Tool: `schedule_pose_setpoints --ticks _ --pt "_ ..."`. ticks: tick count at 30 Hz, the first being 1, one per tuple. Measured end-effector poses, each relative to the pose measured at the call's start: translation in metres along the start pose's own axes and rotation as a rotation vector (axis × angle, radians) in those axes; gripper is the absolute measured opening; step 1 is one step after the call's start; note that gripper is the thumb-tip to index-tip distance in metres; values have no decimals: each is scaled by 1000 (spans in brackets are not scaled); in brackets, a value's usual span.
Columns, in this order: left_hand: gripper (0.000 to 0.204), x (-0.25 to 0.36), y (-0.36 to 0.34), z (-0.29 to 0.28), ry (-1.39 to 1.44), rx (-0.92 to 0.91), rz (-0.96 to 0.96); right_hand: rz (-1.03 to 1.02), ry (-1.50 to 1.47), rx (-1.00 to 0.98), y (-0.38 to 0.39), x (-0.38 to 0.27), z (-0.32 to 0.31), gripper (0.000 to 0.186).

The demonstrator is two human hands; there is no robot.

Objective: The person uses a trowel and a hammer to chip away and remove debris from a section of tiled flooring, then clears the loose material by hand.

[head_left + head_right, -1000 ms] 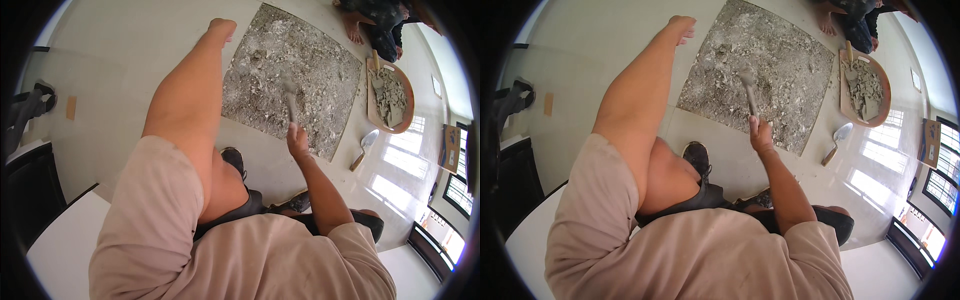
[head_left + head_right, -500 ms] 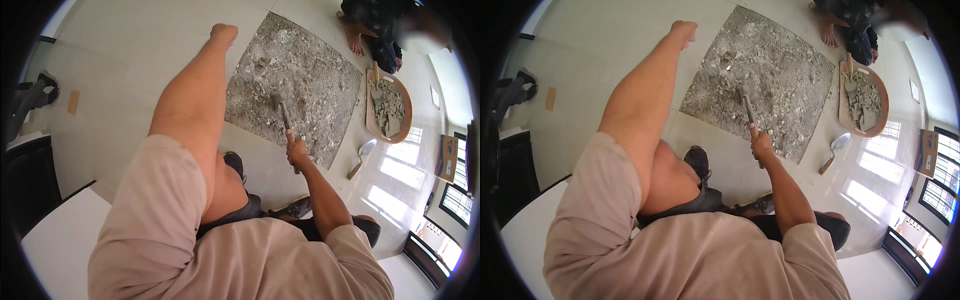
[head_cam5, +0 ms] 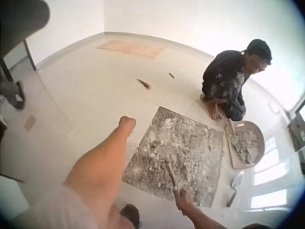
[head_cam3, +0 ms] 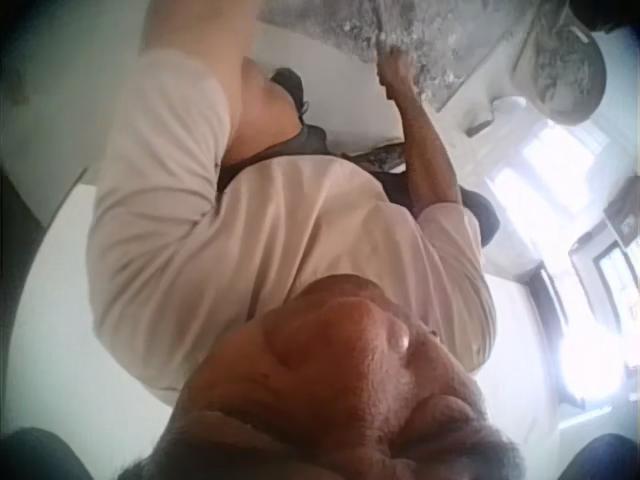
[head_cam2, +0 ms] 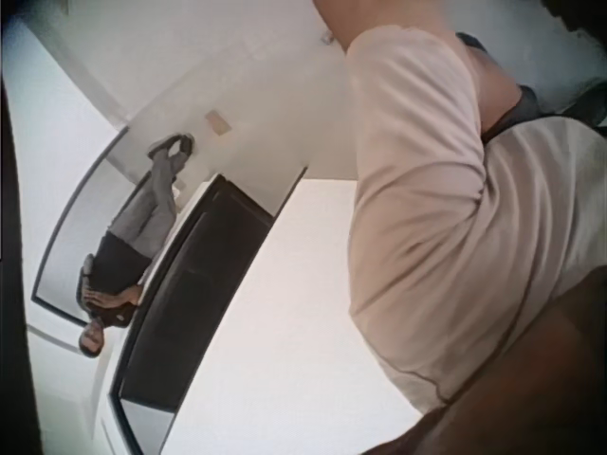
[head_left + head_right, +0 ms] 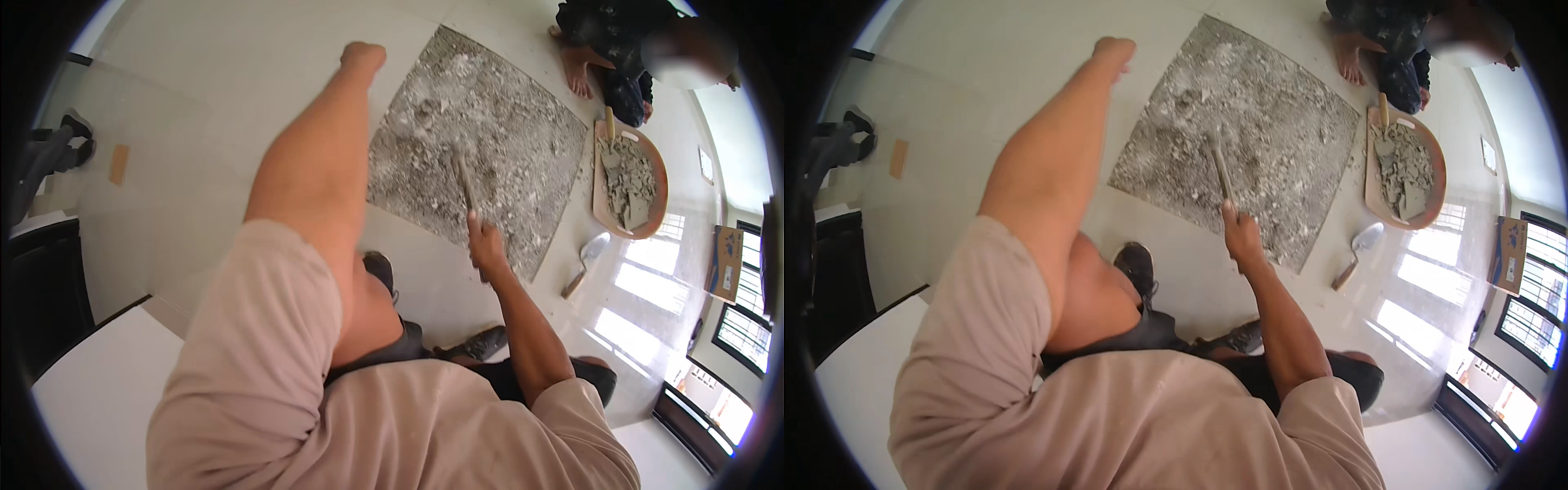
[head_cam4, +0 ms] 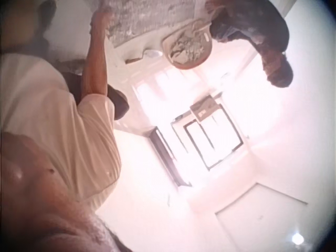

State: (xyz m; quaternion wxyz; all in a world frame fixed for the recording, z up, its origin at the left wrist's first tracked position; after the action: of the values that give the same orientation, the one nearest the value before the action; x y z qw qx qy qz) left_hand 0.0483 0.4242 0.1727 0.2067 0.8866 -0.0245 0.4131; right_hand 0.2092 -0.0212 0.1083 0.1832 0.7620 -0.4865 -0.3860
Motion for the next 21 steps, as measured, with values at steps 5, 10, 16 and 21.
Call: schedule_pose_setpoints --ticks 5,10,16,21 --pt "37 -5 11 18 224 125 -124 -563 -389 101 72 -122 -78 64" --pt "30 17 -40 53 127 -82 154 -853 -588 174 20 -79 -64 55" --pt "22 -28 -13 41 327 36 -55 202 -139 -127 11 -17 -8 78" --pt "28 -18 -8 53 325 -6 -93 134 -108 -129 12 -14 -9 81"
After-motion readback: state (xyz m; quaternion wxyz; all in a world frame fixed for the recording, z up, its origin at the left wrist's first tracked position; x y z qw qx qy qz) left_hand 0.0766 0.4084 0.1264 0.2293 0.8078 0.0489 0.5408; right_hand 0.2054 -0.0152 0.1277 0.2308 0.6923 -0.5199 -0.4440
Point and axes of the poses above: each hand's wrist, its own y-axis away from the middle knuckle, its own z-axis out of the palm, x = y × z, the point moved 4 cm from there along -y, towards the middle knuckle, and after that the axes turned 10 degrees about z, right-handed, at the moved point
